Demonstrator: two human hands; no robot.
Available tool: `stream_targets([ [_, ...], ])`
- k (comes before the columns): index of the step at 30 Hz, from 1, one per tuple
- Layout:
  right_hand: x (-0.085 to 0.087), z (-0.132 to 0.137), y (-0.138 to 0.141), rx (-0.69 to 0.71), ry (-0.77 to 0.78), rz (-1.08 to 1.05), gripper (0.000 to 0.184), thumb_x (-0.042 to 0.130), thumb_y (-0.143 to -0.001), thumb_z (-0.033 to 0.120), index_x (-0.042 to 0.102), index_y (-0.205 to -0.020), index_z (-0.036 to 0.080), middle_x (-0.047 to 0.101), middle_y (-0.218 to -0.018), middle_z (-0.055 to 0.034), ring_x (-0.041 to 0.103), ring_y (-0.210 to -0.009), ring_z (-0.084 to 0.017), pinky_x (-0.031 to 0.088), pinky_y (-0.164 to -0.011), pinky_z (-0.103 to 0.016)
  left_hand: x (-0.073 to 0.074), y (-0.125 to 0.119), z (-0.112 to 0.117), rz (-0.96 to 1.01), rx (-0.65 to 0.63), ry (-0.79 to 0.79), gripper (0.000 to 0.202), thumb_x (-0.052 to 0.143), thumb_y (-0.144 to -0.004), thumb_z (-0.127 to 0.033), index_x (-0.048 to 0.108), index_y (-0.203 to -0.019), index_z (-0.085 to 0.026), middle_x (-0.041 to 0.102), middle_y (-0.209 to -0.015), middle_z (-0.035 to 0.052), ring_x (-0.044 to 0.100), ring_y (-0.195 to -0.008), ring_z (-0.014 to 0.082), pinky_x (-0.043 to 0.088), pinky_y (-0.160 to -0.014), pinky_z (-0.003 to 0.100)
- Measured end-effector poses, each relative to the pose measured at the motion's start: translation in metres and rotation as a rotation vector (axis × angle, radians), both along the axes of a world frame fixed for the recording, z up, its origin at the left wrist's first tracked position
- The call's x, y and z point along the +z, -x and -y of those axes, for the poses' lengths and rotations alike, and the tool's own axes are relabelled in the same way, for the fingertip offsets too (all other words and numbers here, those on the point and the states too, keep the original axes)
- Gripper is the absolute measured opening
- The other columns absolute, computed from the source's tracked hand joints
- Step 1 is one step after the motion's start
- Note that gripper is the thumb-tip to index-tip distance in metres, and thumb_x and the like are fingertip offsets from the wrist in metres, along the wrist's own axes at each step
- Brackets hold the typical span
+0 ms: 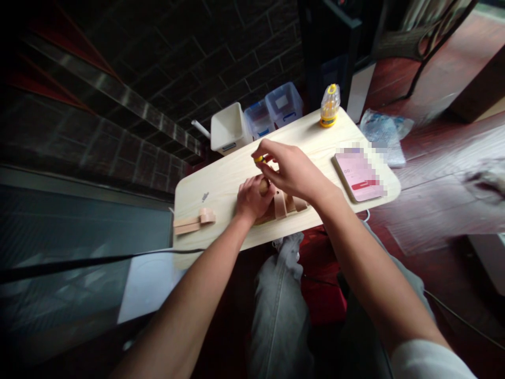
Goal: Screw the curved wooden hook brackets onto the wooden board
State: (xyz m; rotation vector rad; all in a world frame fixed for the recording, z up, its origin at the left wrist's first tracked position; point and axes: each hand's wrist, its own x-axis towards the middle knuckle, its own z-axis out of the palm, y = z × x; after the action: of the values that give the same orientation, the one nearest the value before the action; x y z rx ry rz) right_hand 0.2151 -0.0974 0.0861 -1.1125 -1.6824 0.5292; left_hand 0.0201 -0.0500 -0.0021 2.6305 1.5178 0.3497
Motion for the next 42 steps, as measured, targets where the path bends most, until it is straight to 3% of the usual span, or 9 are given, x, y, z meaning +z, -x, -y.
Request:
stream_targets([
  [9, 0.0021, 0.0008, -0.0014, 0.029, 0.020, -0.048, 0.018, 0.063, -0.096, 0.018, 0.071, -0.112, 0.021, 0.081, -0.116, -0.0072, 0.078, -0.103, -0.023, 0.065, -0.098, -0.040, 0.0031, -0.0002, 0.0011, -0.010, -0.001, 0.004, 0.035, 0.060, -0.106, -0.053, 0.063, -0.128, -0.027, 0.077, -0.123, 0.0093, 0.068, -0.121, 0.0296, 0.048, -0.106, 0.042],
  [17, 0.0002, -0.0011, -0.0016, 0.012, 0.022, -0.076, 0.013, 0.066, -0.095, 0.018, 0.069, -0.107, 0.021, 0.082, -0.110, -0.0067, 0.079, -0.097, -0.022, 0.067, -0.093, -0.040, 0.0039, -0.0007, 0.0015, -0.010, 0.001, 0.006, 0.041, 0.064, -0.103, -0.057, 0.063, -0.130, -0.026, 0.076, -0.125, 0.0086, 0.068, -0.122, 0.0303, 0.047, -0.106, 0.042],
  [21, 0.0003, 0.0008, -0.0022, 0.038, 0.028, -0.092, 0.017, 0.066, -0.093, 0.015, 0.070, -0.108, 0.022, 0.082, -0.113, -0.0059, 0.079, -0.106, -0.023, 0.066, -0.097, -0.039, 0.0048, -0.0014, 0.0022, -0.013, 0.002, 0.008, 0.046, 0.063, -0.103, -0.059, 0.063, -0.132, -0.024, 0.076, -0.125, 0.0094, 0.067, -0.122, 0.0306, 0.047, -0.106, 0.042],
  [31, -0.0004, -0.0007, -0.0010, 0.041, 0.023, -0.143, 0.011, 0.065, -0.100, 0.023, 0.067, -0.111, 0.022, 0.081, -0.114, -0.0054, 0.079, -0.103, -0.021, 0.066, -0.096, -0.038, 0.0056, 0.0010, 0.0006, -0.027, -0.020, 0.025, 0.037, 0.061, -0.104, -0.041, 0.060, -0.137, -0.023, 0.075, -0.130, 0.0099, 0.066, -0.122, 0.0298, 0.046, -0.106, 0.043],
  [37, -0.0020, -0.0006, -0.0023, 0.088, 0.041, -0.146, 0.013, 0.066, -0.096, 0.018, 0.068, -0.108, 0.022, 0.081, -0.117, -0.0054, 0.079, -0.112, -0.024, 0.065, -0.098, -0.039, 0.0039, 0.0016, -0.0003, -0.022, -0.026, 0.015, 0.036, 0.058, -0.104, -0.036, 0.060, -0.138, -0.022, 0.075, -0.126, 0.0113, 0.066, -0.123, 0.0308, 0.047, -0.105, 0.044],
  [42, -0.0054, -0.0028, -0.0039, 0.084, 0.067, -0.168, 0.011, 0.066, -0.098, 0.023, 0.068, -0.108, 0.022, 0.080, -0.114, -0.0055, 0.079, -0.107, -0.023, 0.065, -0.098, -0.040, 0.0024, 0.0015, -0.0009, -0.018, -0.027, 0.001, 0.036, 0.058, -0.104, -0.036, 0.061, -0.137, -0.021, 0.075, -0.124, 0.0120, 0.067, -0.121, 0.0319, 0.048, -0.104, 0.046],
])
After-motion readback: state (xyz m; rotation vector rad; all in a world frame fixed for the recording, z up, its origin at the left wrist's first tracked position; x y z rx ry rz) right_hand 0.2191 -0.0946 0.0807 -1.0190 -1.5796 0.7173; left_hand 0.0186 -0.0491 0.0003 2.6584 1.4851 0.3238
